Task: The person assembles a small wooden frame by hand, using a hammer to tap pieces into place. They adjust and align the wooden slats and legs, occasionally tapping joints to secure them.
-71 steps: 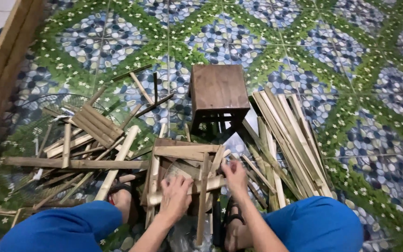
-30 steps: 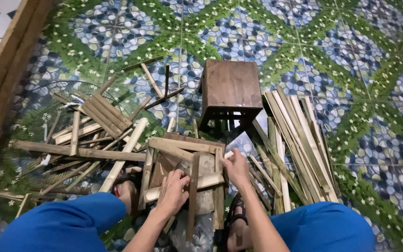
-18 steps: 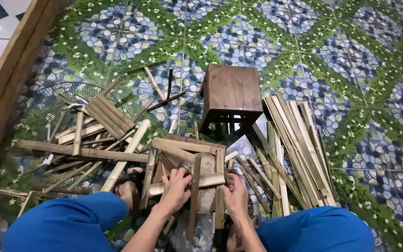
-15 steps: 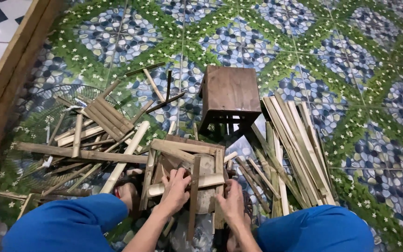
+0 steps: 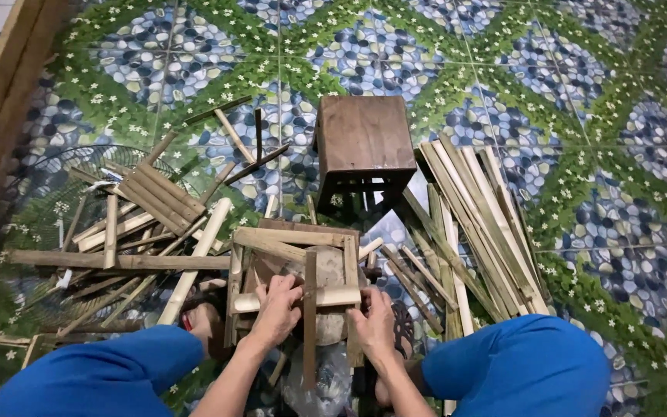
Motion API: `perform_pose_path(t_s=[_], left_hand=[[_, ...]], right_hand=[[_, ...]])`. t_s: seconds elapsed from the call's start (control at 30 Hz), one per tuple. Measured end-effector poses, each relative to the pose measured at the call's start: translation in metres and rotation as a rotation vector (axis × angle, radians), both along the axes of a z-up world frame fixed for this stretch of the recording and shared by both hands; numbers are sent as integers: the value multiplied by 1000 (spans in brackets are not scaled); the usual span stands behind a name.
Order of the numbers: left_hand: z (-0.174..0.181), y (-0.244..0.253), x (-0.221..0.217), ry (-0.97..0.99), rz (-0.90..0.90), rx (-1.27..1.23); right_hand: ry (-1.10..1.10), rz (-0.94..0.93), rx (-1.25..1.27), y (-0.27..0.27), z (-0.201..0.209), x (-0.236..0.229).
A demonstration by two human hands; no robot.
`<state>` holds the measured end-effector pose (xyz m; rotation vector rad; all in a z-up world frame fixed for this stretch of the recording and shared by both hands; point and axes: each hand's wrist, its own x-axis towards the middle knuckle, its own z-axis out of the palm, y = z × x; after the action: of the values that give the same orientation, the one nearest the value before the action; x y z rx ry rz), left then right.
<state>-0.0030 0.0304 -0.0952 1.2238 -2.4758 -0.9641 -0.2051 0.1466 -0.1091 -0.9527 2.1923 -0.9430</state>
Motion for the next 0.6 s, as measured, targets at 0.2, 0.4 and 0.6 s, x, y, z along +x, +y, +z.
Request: perform_pose_path(t_s=[0.2, 0.4, 0.6], left_hand=[[-3, 1, 1, 39, 6, -42], [-8, 3, 0, 11, 54, -27], [-5, 2, 2, -22, 70, 14]], right_hand=[[-105, 33, 72, -4, 14, -7], [-600, -698, -128, 20, -91, -102], [-52, -274, 426, 67, -327, -74]])
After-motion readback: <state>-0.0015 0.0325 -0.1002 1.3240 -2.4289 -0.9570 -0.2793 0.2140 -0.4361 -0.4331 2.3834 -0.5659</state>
